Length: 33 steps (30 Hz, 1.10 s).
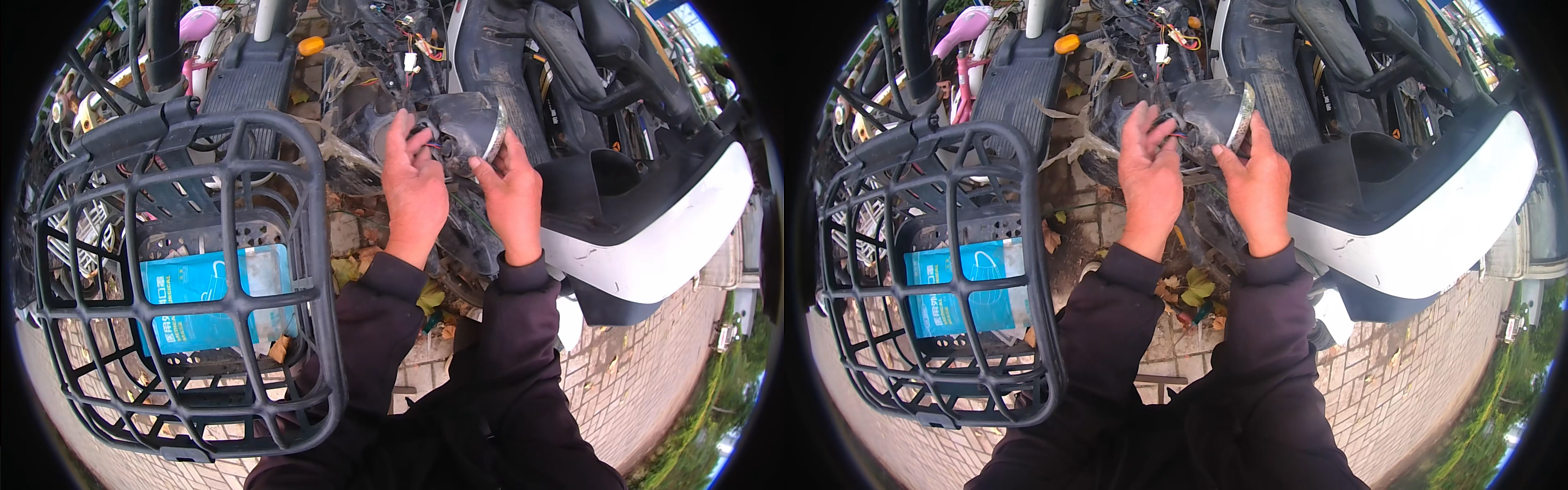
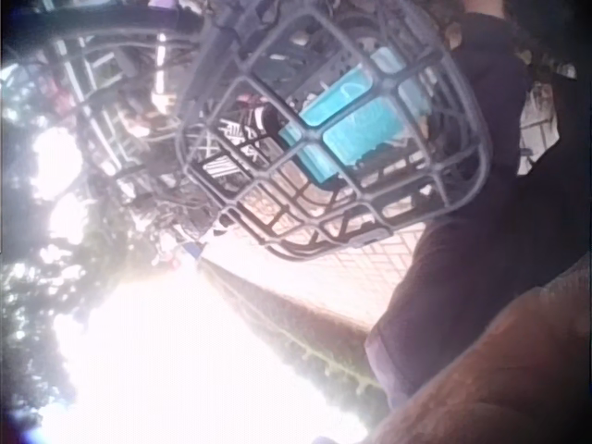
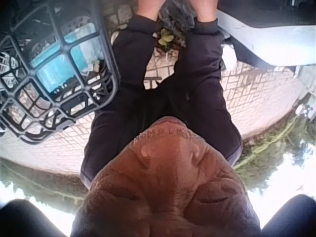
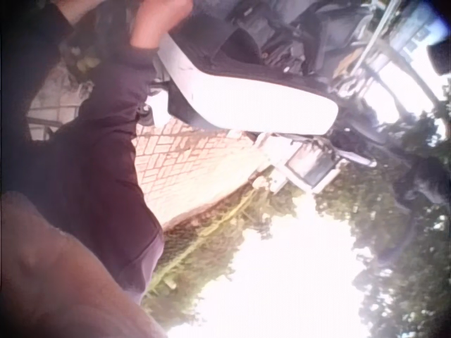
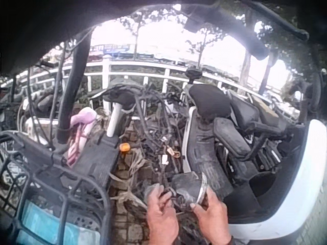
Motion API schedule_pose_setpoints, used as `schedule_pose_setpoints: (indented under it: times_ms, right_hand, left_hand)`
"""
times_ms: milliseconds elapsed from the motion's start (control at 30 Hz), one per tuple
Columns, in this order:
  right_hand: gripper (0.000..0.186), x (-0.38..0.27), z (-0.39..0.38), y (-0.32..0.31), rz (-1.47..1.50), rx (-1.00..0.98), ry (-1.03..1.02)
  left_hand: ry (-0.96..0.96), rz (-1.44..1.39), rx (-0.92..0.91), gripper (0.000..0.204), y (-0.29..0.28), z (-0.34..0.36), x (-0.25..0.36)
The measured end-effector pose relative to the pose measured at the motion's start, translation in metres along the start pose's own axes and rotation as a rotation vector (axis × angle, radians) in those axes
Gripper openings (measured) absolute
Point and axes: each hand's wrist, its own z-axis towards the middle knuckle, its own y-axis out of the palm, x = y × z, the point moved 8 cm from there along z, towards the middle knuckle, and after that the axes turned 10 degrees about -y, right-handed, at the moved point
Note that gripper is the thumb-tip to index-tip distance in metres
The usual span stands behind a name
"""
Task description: The person removes a scooter headlight assembly using a screwdriver, then wraps the exposed wiring with electrical tape. The person handles the headlight and wires directly, then secures the connections with tape.
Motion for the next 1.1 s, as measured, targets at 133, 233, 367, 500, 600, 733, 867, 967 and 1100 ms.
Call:
schedule_pose_setpoints:
  times_ms: [133, 233, 367, 500, 600, 733, 867, 967, 1100]
  right_hand:
    - [0.065, 0.003, 0.001, 0.0, 0.049, -0.034, -0.031]
    - [0.066, 0.006, 0.001, 0.001, 0.052, -0.044, -0.011]
    - [0.066, 0.007, 0.001, 0.001, 0.068, -0.053, 0.006]
    - [0.064, 0.004, 0.001, 0.001, 0.103, -0.05, 0.024]
    - [0.063, 0.003, 0.0, 0.0, 0.14, -0.025, 0.044]
    - [0.063, 0.0, 0.0, 0.002, 0.161, -0.019, 0.042]
    - [0.065, -0.005, -0.001, 0.001, 0.1, 0.001, 0.037]
    - [0.068, -0.007, -0.003, -0.001, 0.058, 0.023, 0.085]
    - [0.07, -0.026, -0.002, -0.002, -0.045, 0.02, -0.063]
  left_hand:
    - [-0.014, 0.041, 0.178, 0.049, -0.022, 0.007, -0.008]
    - [-0.157, -0.037, 0.17, 0.032, -0.023, 0.01, -0.028]
    - [-0.292, -0.004, 0.045, 0.026, -0.01, 0.006, -0.048]
    - [-0.319, -0.062, -0.01, 0.028, -0.008, 0.006, -0.047]
    - [-0.37, -0.077, -0.001, 0.027, -0.003, 0.0, -0.044]
    - [-0.451, -0.155, 0.026, 0.027, 0.001, -0.007, -0.041]
    - [-0.556, -0.268, 0.046, 0.022, -0.001, -0.001, -0.047]
    - [-0.587, -0.364, 0.031, 0.017, -0.002, 0.002, -0.051]
    - [-0.599, -0.345, 0.041, 0.017, -0.005, 0.007, -0.055]
